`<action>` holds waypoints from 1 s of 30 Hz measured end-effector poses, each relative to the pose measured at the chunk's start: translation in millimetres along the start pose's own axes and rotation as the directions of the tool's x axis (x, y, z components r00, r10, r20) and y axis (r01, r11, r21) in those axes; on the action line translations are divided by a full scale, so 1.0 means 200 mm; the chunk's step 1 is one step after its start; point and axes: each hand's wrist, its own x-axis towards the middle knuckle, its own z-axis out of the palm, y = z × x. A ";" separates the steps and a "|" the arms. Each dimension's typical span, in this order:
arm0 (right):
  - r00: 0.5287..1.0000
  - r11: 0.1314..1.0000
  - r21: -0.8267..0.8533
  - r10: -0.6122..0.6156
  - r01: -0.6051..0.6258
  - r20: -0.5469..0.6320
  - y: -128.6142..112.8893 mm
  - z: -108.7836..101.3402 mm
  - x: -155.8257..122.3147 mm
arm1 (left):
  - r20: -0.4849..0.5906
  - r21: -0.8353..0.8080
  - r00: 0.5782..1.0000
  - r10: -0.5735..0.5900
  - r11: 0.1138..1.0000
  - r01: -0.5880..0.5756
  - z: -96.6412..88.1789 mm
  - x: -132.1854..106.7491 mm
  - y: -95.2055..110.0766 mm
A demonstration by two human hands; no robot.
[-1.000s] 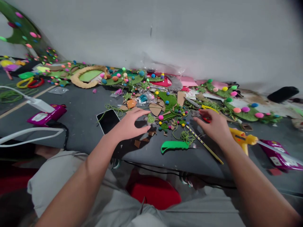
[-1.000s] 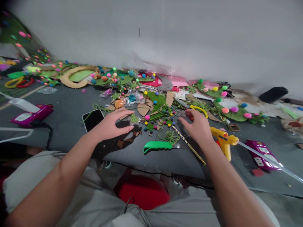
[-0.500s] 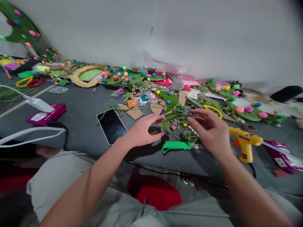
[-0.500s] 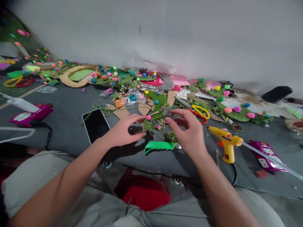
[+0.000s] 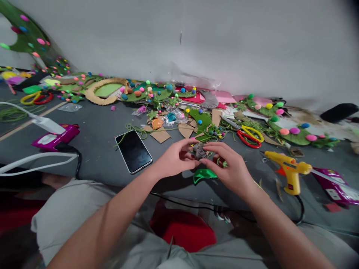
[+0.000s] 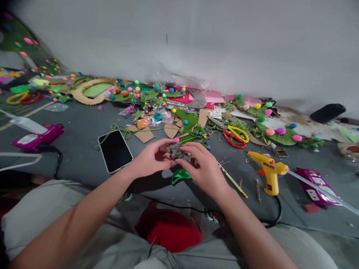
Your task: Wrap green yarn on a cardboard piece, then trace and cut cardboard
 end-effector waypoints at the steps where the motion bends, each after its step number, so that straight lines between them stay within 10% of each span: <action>1: 1.000 1.000 -0.008 -0.009 0.009 0.005 0.01 0.00 0.00 | 0.007 -0.047 1.000 -0.020 0.999 0.020 0.00 0.00 0.00; 15: 0.994 0.982 -0.172 -0.066 0.081 0.089 0.06 -0.12 0.00 | -0.111 -0.162 0.969 -0.220 0.966 0.201 -0.02 0.01 0.02; 21: 0.927 0.912 -0.376 0.013 -0.165 -0.376 0.18 -0.43 0.02 | -0.169 -0.156 0.962 -0.212 0.970 0.187 -0.09 0.00 0.06; 27: 0.984 0.973 -0.201 -0.082 0.113 0.157 0.08 -0.17 -0.01 | -0.102 -0.158 0.968 -0.227 0.965 0.210 -0.04 0.00 0.06; 30: 0.976 0.990 -0.091 -0.093 0.112 0.195 0.02 0.02 -0.02 | -0.049 -0.164 0.969 -0.240 0.959 0.229 0.00 0.00 0.04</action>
